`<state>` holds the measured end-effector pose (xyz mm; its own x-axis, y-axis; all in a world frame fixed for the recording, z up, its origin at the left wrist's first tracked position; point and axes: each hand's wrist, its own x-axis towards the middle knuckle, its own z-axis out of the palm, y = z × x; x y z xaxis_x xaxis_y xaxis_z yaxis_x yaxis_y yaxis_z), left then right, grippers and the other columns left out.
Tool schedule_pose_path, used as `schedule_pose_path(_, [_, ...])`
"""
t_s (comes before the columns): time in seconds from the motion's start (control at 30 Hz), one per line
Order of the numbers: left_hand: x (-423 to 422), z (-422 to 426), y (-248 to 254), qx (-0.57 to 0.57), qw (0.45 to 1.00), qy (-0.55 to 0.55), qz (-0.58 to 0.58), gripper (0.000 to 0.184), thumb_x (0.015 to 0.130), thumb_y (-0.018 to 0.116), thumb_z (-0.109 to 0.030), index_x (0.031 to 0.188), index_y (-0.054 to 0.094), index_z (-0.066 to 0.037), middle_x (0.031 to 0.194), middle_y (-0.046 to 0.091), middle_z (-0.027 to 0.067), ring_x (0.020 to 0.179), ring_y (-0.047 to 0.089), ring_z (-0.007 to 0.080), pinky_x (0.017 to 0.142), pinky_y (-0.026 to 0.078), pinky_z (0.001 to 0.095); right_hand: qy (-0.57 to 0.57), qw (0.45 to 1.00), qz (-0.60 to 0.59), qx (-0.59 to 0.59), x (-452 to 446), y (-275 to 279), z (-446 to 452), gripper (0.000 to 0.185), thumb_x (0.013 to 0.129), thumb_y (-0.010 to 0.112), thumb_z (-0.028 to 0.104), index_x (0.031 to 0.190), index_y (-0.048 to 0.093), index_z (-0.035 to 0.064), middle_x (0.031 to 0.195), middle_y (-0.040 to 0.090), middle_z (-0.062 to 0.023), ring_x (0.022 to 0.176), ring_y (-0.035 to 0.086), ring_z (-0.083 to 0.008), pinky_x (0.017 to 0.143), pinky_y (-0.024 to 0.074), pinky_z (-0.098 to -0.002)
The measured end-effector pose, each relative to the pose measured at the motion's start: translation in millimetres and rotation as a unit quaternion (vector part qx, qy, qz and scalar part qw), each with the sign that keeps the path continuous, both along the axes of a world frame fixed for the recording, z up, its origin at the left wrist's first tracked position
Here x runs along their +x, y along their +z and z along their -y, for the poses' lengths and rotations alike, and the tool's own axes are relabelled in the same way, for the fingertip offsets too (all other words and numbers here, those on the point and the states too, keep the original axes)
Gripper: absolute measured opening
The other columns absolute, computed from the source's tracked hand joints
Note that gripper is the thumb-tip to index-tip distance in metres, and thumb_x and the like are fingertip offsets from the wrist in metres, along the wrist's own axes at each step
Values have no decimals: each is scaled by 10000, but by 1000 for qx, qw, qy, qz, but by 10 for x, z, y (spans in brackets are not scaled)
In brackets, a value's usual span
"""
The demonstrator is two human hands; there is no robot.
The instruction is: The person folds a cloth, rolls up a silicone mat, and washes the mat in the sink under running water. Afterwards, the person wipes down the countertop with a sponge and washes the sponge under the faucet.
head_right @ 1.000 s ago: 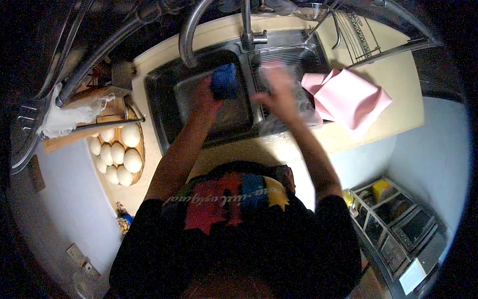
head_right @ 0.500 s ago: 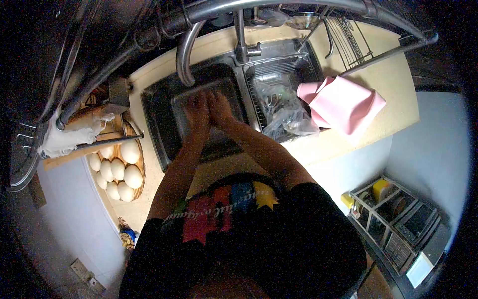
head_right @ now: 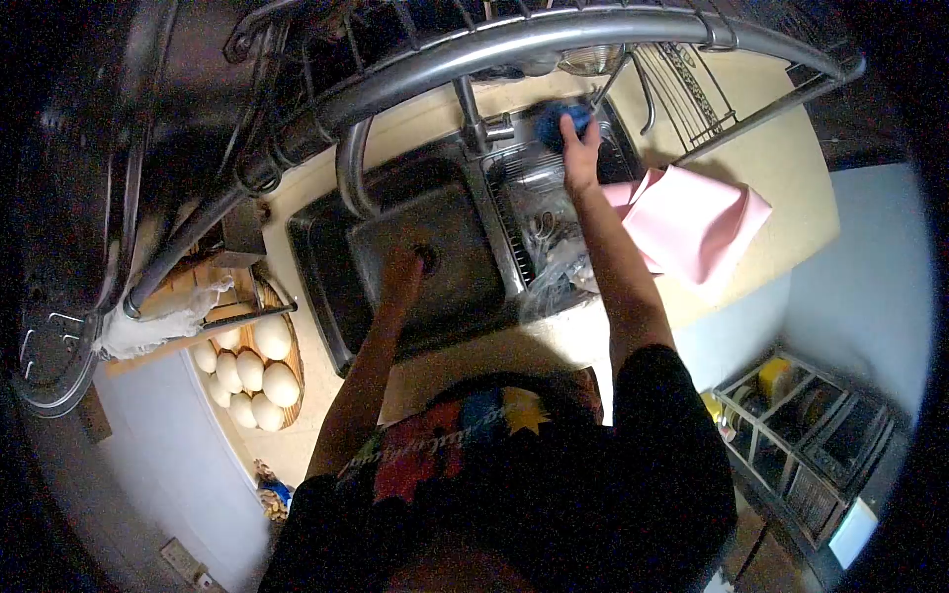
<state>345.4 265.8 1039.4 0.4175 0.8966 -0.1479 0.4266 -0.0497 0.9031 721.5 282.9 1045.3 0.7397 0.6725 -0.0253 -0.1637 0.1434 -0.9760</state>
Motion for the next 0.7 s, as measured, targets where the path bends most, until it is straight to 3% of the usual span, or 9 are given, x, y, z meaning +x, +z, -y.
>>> schedule_pose_path(0.07, [-110, 87, 28, -51, 987, 3, -155, 365, 917, 545, -335, 1106, 587, -26, 842, 632, 121, 724, 614, 195, 638, 482, 331, 26, 867, 391, -308, 477, -654, -287, 895, 775, 653, 511, 1392, 268, -11, 1376, 366, -221, 1282, 352, -323, 1044, 292, -384])
schedule_pose_path(0.13, [-171, 250, -37, -120, 990, 62, -46, 334, 915, 552, -311, 1080, 597, -25, 810, 627, 107, 699, 606, 167, 607, 475, 320, 64, 794, 412, -443, 382, -410, -446, 1031, 715, 627, 626, 1409, 231, -25, 1435, 260, -261, 1354, 244, -342, 1088, 210, -434])
schedule_pose_path(0.2, [-201, 307, 30, -184, 974, 117, 65, 303, 913, 559, -288, 1053, 607, -24, 778, 622, 93, 674, 599, 140, 576, 468, 310, 118, 755, 389, -514, 533, -637, -659, 922, 740, 555, 646, 1359, 351, -7, 1433, 329, -181, 1349, 281, -281, 1063, 241, -451])
schedule_pose_path(0.27, [-260, 317, 142, -78, 994, 14, -74, 310, 925, 537, -291, 1076, 591, -26, 800, 622, 69, 670, 588, 121, 574, 460, 309, 84, 729, 506, -454, 468, -807, -737, 773, 736, 584, 596, 1245, 488, 23, 1357, 441, -139, 1285, 379, -266, 1023, 298, -427])
schedule_pose_path(0.4, [-364, 390, -125, -172, 982, 58, -42, 314, 935, 521, -298, 1086, 580, -29, 831, 616, 48, 661, 572, 122, 594, 456, 309, 115, 737, 535, -397, 108, -863, -697, 610, 686, 657, 508, 1082, 582, 50, 1188, 565, -122, 1150, 501, -274, 948, 363, -406])
schedule_pose_path(0.5, [-373, 427, -121, -162, 982, 39, -84, 304, 936, 522, -296, 1074, 577, -31, 815, 605, 42, 663, 557, 117, 596, 446, 293, 65, 816, 469, -331, -183, -672, -565, 536, 645, 736, 331, 1086, 600, 58, 1081, 631, -146, 1029, 590, -294, 868, 443, -404])
schedule_pose_path(0.57, [-381, 443, -105, -189, 981, 30, -36, 283, 939, 515, -286, 1041, 585, -32, 807, 602, 41, 681, 560, 117, 607, 443, 289, 104, 898, 334, -267, -78, -862, -583, 574, 627, 774, 248, 1149, 586, 100, 968, 662, -175, 868, 649, -323, 764, 506, -371])
schedule_pose_path(0.6, [-361, 459, -13, -193, 980, 38, -36, 283, 939, 515, -286, 1041, 585, -32, 807, 602, 41, 681, 560, 117, 607, 443, 289, 150, 938, 233, -209, -37, -916, -564, 396, 705, 730, 178, 1044, 615, 7, 898, 664, -109, 796, 627, -205, 707, 497, -304])
schedule_pose_path(0.7, [-323, 443, 157, -170, 983, 63, 11, 272, 944, 507, -285, 1024, 584, -37, 794, 592, 30, 673, 543, 108, 598, 433, 278, 249, 950, -47, -184, -130, -453, -289, 320, 740, 692, 69, 1033, 611, -31, 906, 659, -82, 776, 640, -204, 692, 539, -317])
